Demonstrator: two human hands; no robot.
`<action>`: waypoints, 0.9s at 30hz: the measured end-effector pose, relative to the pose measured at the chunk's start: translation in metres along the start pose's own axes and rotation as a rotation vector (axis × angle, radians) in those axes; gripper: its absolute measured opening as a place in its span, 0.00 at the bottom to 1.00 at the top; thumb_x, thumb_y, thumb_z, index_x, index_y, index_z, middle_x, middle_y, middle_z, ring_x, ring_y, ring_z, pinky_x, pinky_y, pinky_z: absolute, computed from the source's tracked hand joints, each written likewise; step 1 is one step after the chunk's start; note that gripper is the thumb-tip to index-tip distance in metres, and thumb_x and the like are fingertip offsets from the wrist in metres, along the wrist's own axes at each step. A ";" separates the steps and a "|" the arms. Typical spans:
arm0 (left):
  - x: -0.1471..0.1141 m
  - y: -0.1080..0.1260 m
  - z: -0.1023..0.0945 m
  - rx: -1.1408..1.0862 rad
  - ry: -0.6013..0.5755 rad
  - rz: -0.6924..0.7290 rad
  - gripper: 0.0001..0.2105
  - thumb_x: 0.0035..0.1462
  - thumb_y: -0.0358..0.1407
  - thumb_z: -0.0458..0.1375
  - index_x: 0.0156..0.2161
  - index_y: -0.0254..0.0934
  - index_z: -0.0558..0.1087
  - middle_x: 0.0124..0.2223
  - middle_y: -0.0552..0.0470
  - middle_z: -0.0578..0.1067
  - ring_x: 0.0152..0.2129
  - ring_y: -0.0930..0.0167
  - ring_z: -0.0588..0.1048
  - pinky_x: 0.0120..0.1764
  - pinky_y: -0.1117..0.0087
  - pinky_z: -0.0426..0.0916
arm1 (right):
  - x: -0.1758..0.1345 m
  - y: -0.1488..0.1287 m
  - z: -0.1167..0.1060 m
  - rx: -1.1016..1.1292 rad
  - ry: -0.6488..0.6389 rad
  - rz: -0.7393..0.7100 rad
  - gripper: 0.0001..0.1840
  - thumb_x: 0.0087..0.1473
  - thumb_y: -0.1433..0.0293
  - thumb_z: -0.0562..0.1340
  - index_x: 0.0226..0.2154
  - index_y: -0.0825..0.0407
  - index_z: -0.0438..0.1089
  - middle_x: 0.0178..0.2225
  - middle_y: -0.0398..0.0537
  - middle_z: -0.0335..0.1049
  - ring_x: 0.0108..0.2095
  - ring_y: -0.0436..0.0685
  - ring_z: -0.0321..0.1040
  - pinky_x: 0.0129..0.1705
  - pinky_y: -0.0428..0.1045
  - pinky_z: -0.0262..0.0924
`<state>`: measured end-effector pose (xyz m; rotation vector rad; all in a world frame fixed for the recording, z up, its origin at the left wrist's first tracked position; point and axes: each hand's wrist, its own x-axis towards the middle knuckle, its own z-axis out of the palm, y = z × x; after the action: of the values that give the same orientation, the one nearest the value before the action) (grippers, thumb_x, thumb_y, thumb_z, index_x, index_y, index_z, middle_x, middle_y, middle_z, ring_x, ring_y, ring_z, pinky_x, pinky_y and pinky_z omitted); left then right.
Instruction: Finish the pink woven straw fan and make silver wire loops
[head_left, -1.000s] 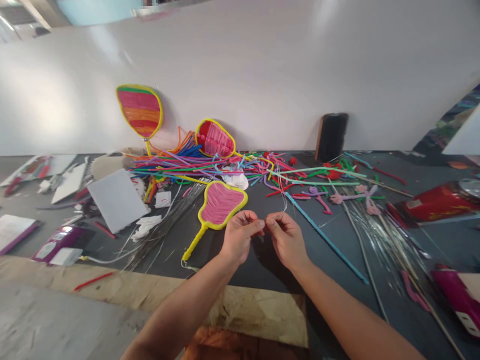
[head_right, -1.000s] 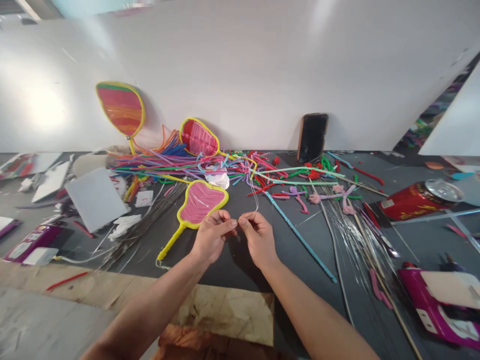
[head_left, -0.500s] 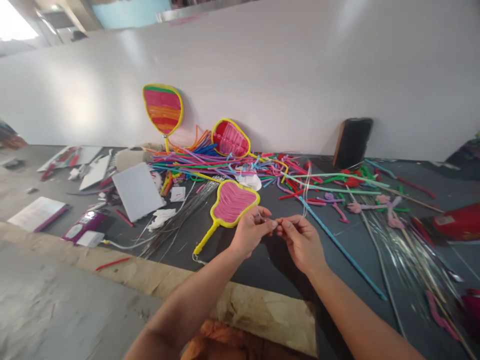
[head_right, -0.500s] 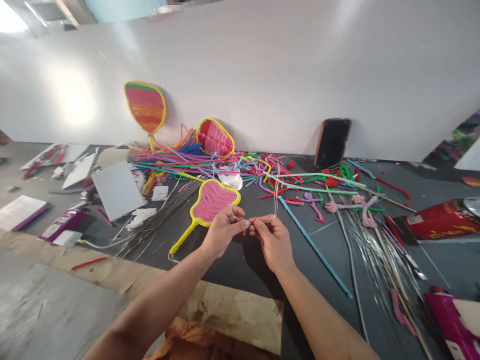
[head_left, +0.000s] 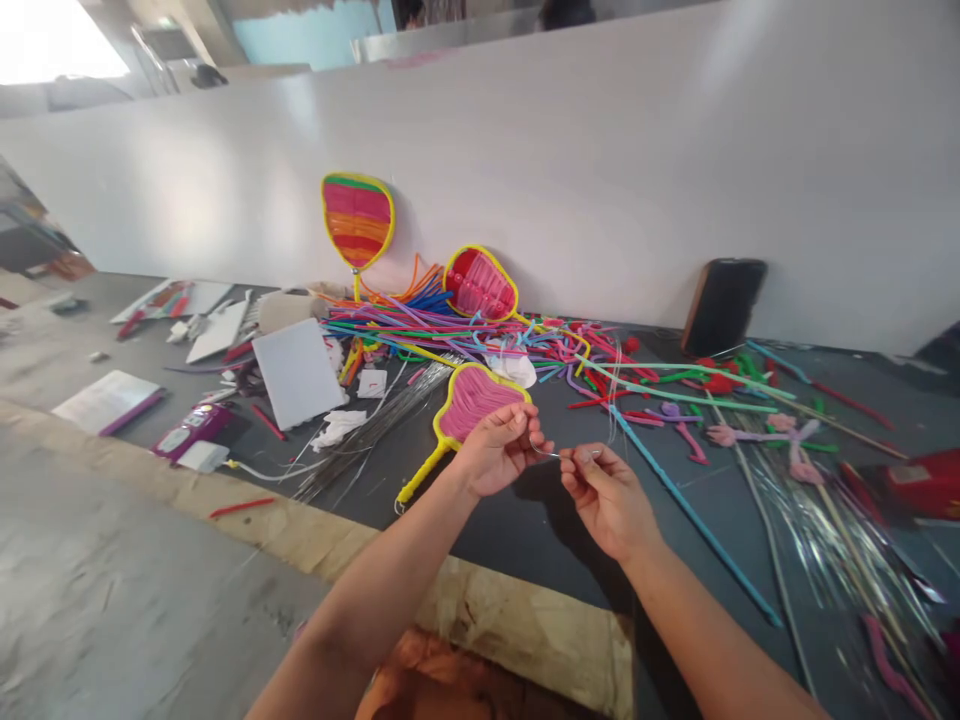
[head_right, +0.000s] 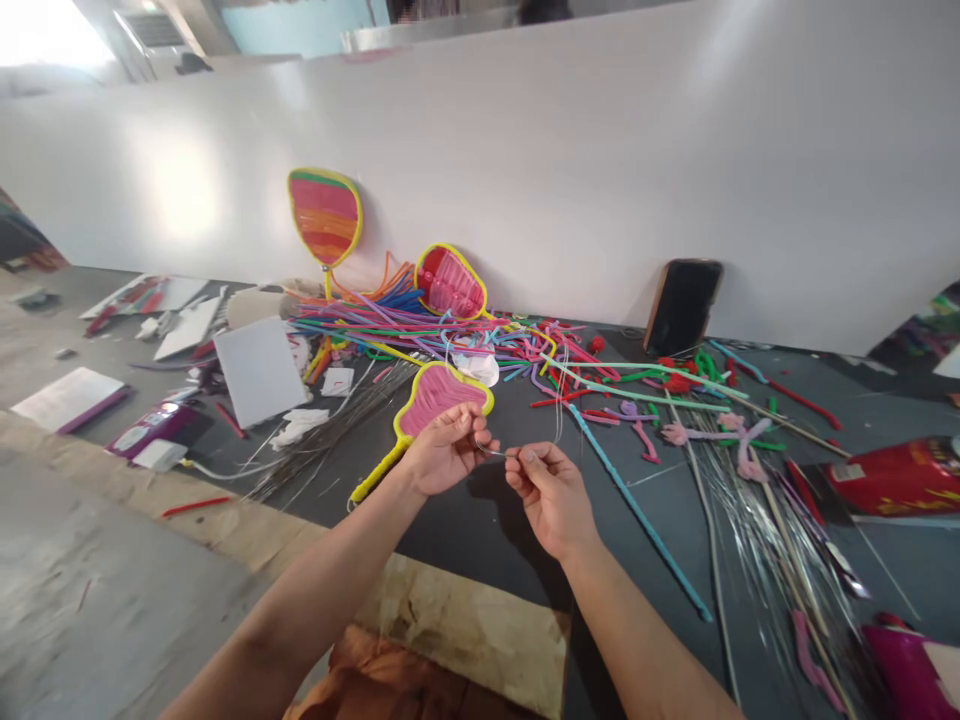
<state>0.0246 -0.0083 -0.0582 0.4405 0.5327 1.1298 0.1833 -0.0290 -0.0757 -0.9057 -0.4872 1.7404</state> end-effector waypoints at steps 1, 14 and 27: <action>0.000 -0.001 -0.002 -0.021 -0.013 -0.008 0.10 0.45 0.33 0.66 0.33 0.34 0.71 0.27 0.57 0.71 0.24 0.78 0.72 0.37 0.69 0.70 | 0.000 0.000 0.000 0.003 -0.008 0.012 0.14 0.32 0.68 0.74 0.20 0.52 0.70 0.25 0.40 0.73 0.23 0.45 0.69 0.26 0.38 0.68; 0.001 -0.002 -0.005 -0.088 -0.015 -0.048 0.10 0.42 0.31 0.66 0.29 0.35 0.68 0.28 0.57 0.67 0.20 0.81 0.65 0.33 0.71 0.68 | -0.002 0.001 0.000 0.016 -0.082 0.090 0.13 0.33 0.70 0.74 0.20 0.52 0.69 0.22 0.39 0.71 0.23 0.44 0.68 0.25 0.36 0.67; 0.000 -0.004 -0.003 -0.074 0.030 0.045 0.14 0.40 0.34 0.67 0.31 0.38 0.66 0.23 0.59 0.66 0.20 0.79 0.64 0.31 0.70 0.66 | -0.003 0.004 -0.002 0.003 -0.072 0.099 0.12 0.33 0.70 0.74 0.21 0.52 0.71 0.25 0.41 0.73 0.23 0.45 0.69 0.24 0.38 0.68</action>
<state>0.0260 -0.0099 -0.0630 0.3736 0.5081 1.1968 0.1829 -0.0333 -0.0783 -0.8798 -0.4938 1.8681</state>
